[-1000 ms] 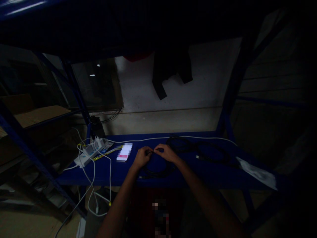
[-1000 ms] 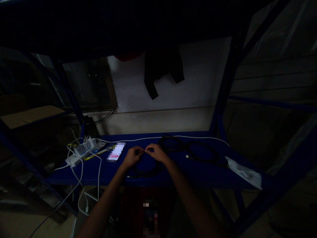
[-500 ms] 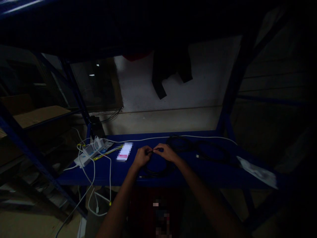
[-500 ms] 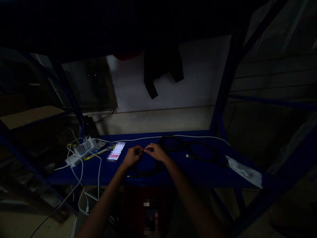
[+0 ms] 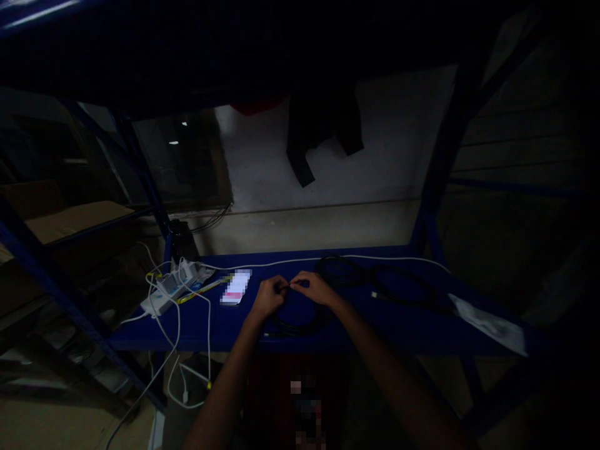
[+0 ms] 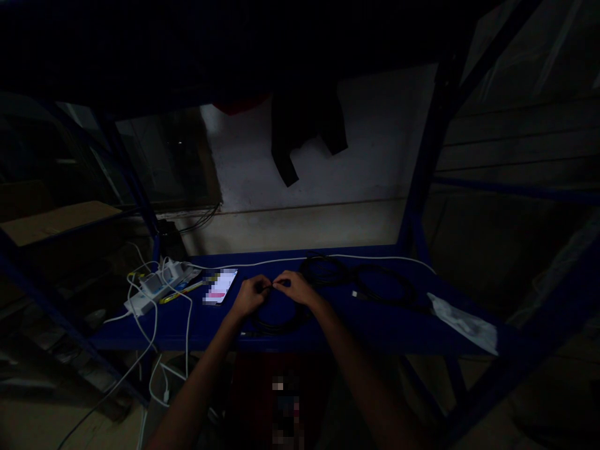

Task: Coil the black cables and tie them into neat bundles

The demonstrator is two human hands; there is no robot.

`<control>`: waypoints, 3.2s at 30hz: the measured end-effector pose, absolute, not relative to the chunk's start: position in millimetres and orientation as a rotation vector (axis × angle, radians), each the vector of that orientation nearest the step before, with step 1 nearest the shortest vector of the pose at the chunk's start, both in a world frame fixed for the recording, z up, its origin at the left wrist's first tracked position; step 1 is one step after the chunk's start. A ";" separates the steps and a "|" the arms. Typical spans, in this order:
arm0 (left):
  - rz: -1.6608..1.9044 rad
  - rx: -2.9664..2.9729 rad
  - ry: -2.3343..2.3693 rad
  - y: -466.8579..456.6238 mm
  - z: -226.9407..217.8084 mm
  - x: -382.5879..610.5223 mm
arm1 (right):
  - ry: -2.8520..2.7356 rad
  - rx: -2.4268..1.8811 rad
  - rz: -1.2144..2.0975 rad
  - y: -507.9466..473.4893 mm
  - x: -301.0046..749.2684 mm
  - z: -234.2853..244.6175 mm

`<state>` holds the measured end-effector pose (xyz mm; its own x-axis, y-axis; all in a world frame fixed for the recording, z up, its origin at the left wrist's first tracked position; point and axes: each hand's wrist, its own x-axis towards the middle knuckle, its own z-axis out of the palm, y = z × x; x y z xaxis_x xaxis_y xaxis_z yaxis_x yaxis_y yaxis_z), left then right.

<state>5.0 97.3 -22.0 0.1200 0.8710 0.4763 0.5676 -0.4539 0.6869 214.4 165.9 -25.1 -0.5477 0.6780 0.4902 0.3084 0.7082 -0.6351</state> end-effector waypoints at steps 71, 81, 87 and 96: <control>0.561 2.329 1.231 70.4 17.9 -3.3 | -2.215 -0.956 0.426 181.6 194.1 -23.3; 0.555 2.420 1.342 63.8 13.8 4.9 | -2.165 -1.057 0.404 175.3 200.4 -22.9; 0.648 2.442 1.418 49.9 8.6 10.3 | -2.034 -0.924 0.216 91.4 220.0 -16.7; 0.566 2.552 1.556 47.1 7.9 18.1 | -1.644 -0.993 0.205 -67.3 250.0 -138.5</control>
<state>18.1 47.1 7.9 0.4090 0.8746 0.2602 0.8376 -0.4730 0.2733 250.0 -67.3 -138.5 0.0047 0.6910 0.7229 0.4926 0.6275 -0.6030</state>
